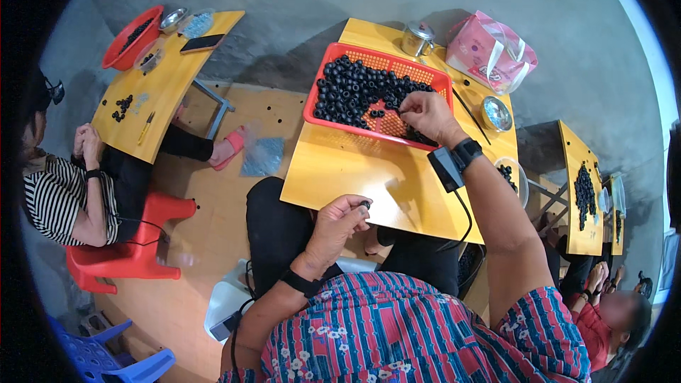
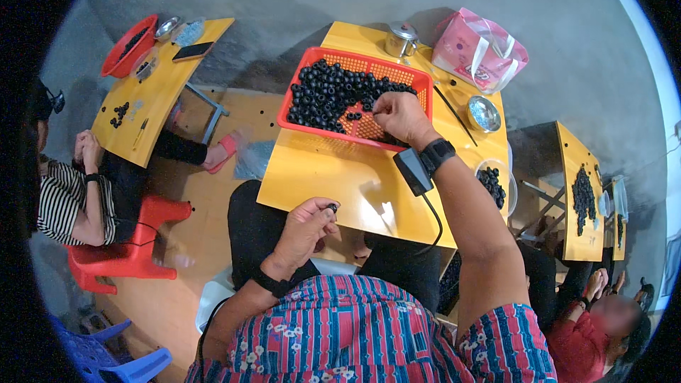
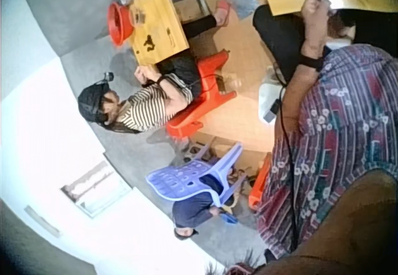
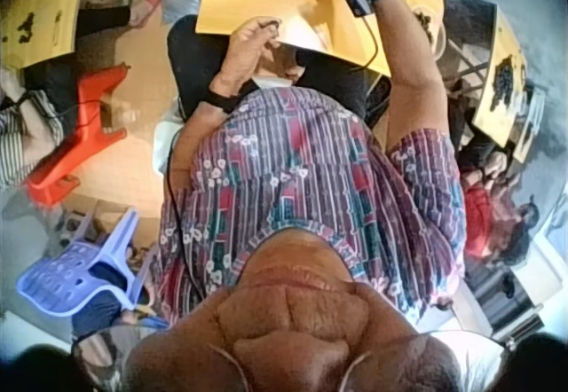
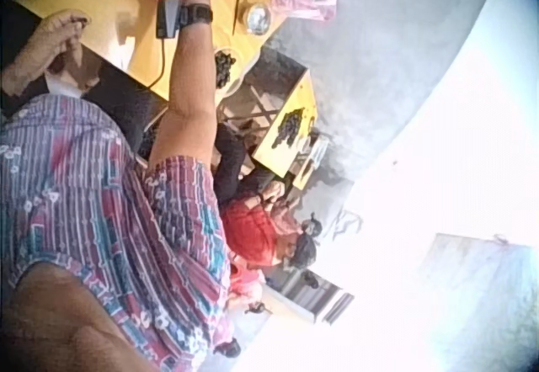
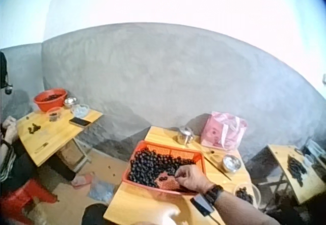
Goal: The recorder is sorting and inspecting small black buttons or beads, placing selected ones into a small bowl.
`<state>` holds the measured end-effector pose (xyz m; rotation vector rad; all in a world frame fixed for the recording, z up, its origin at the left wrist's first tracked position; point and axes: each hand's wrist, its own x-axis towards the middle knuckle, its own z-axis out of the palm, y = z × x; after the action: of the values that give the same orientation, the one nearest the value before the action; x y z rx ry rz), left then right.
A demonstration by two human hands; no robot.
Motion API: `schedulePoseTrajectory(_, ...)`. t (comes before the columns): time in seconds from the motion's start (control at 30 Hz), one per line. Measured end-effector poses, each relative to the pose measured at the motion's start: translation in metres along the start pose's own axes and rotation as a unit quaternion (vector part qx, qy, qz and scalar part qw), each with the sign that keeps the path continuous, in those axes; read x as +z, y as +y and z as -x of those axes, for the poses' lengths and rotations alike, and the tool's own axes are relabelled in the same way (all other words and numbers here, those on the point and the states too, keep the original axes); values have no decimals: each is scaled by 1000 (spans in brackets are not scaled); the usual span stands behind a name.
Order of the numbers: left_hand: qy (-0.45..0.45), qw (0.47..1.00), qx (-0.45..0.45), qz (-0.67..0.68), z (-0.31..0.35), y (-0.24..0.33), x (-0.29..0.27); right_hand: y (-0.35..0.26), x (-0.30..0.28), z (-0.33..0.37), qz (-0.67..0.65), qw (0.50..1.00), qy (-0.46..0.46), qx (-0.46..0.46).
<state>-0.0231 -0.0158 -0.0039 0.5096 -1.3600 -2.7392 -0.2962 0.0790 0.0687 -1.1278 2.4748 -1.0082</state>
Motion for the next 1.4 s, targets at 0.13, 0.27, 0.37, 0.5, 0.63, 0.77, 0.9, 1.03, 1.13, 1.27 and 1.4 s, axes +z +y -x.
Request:
schedulePoseTrajectory(0.13, -14, 1000, 13, 20, 15, 5, 4, -31, 3, 50, -397, 917, -25, 23)
schedulePoseTrajectory(0.27, -35, 998, 26, 41, 28, 9, 12, -48, 21, 103, -531, 846, -42, 10)
schedulePoseTrajectory(0.37, -63, 994, 47, 74, 47, 7, 14, -67, 35, 137, -631, 772, -78, 6)
schedulePoseTrajectory(0.5, -72, 993, 65, 66, 64, 7, 22, -78, 47, 169, -664, 742, -94, -5)
schedulePoseTrajectory(0.63, -80, 992, 80, 47, 80, 8, 28, -77, 57, 188, -664, 739, -112, -24)
schedulePoseTrajectory(0.77, -92, 991, 88, 50, 86, 6, 32, -85, 59, 204, -680, 724, -108, -35)
schedulePoseTrajectory(0.9, -119, 988, 87, 47, 87, 5, 38, -88, 58, 216, -693, 715, -79, -54)
schedulePoseTrajectory(1.03, -129, 986, 88, 60, 88, 2, 38, -91, 54, 223, -701, 707, -72, -58)
schedulePoseTrajectory(1.13, -121, 987, 91, 46, 89, 3, 39, -90, 51, 226, -668, 738, -72, -64)
schedulePoseTrajectory(1.27, -115, 989, 87, 34, 90, 5, 41, -98, 48, 230, -649, 757, -71, -24)
schedulePoseTrajectory(1.4, -115, 989, 82, 53, 93, 8, 41, -100, 51, 231, -633, 772, -65, -15)
